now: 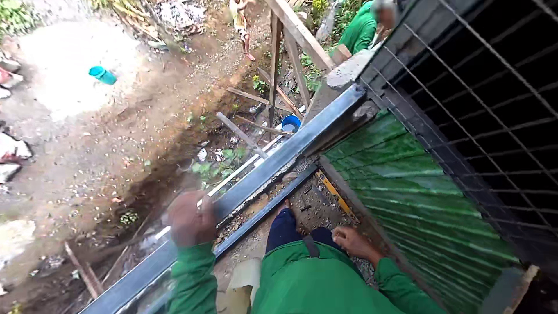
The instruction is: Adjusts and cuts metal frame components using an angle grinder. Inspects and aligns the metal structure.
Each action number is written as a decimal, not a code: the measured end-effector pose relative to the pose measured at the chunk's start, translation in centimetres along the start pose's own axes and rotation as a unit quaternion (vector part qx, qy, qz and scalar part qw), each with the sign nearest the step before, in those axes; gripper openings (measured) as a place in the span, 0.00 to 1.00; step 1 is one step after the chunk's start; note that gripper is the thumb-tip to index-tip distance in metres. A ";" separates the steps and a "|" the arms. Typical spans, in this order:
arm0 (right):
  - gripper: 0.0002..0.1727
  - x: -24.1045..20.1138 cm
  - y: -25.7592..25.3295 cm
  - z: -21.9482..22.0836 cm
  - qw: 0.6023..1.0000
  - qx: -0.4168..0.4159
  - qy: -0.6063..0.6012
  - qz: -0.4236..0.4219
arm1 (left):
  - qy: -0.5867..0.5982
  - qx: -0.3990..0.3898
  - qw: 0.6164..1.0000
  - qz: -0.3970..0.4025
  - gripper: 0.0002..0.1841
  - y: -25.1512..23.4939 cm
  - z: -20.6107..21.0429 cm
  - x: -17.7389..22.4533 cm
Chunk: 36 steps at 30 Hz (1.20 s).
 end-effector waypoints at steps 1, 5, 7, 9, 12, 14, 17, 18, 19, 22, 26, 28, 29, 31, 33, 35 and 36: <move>0.19 0.8 -1.2 0.8 0.999 -0.029 0.000 0.032 | 0.005 0.000 1.000 0.001 0.23 -0.2 0.3 0.0; 0.17 3.2 -3.7 1.6 0.984 -0.018 -0.091 0.155 | -0.005 -0.014 1.000 -0.001 0.21 -0.3 0.9 0.3; 0.17 4.5 -4.3 1.7 0.974 -0.012 -0.111 0.198 | -0.009 -0.020 1.000 -0.002 0.21 -0.1 1.1 0.3; 0.17 5.3 -4.7 1.7 0.966 -0.018 -0.118 0.229 | -0.013 -0.024 1.000 -0.005 0.21 0.1 1.2 0.2; 0.16 5.1 -5.2 1.5 0.958 -0.020 -0.128 0.255 | -0.024 -0.036 0.999 -0.014 0.21 0.3 1.4 -0.2; 0.16 4.2 -5.7 1.5 0.957 -0.026 -0.122 0.261 | -0.035 -0.044 0.998 -0.022 0.21 0.3 1.4 -0.2; 0.16 2.4 -6.5 1.8 0.957 -0.041 -0.117 0.260 | -0.035 -0.043 0.998 -0.028 0.20 0.3 1.4 -0.2; 0.16 1.7 -6.8 1.9 0.958 -0.043 -0.115 0.259 | -0.034 -0.041 0.998 -0.029 0.20 0.2 1.4 -0.2; 0.16 1.1 -7.2 2.0 0.959 -0.045 -0.113 0.257 | -0.033 -0.043 0.998 -0.032 0.20 0.2 1.5 -0.2; 0.16 0.0 -8.2 2.3 0.959 -0.049 -0.119 0.251 | -0.034 -0.051 0.997 -0.038 0.20 0.3 1.4 -0.3; 0.15 -0.9 -8.7 2.5 0.962 -0.043 -0.134 0.234 | -0.032 -0.048 0.998 -0.035 0.20 0.2 1.3 -0.3; 0.13 -0.9 -8.5 2.6 0.963 -0.036 -0.136 0.230 | -0.028 -0.047 0.998 -0.031 0.20 0.3 1.1 -0.3; 0.13 -0.7 -8.3 2.7 0.963 -0.035 -0.135 0.229 | -0.026 -0.047 0.998 -0.030 0.20 0.3 1.1 -0.3; 0.14 0.1 -7.9 3.1 0.965 -0.035 -0.131 0.223 | -0.020 -0.040 0.999 -0.025 0.19 0.3 0.9 -0.3; 0.14 1.3 -7.5 3.6 0.968 -0.034 -0.125 0.213 | -0.017 -0.024 0.999 -0.026 0.20 0.3 0.8 -0.3; 0.13 2.5 -7.0 4.0 0.968 -0.028 -0.128 0.213 | -0.017 -0.011 0.999 -0.028 0.20 0.2 0.6 -0.1; 0.13 3.0 -6.7 4.1 0.967 -0.021 -0.134 0.214 | -0.016 -0.008 0.999 -0.028 0.20 0.2 0.6 0.0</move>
Point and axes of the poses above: each hand's wrist, its own y-axis away from the middle knuckle, its own z-axis out of the palm, x = y × z, the point moved 7 cm from there along -y, towards the middle knuckle, and after that the axes turned 4 degrees about x, right-handed, at the moved point
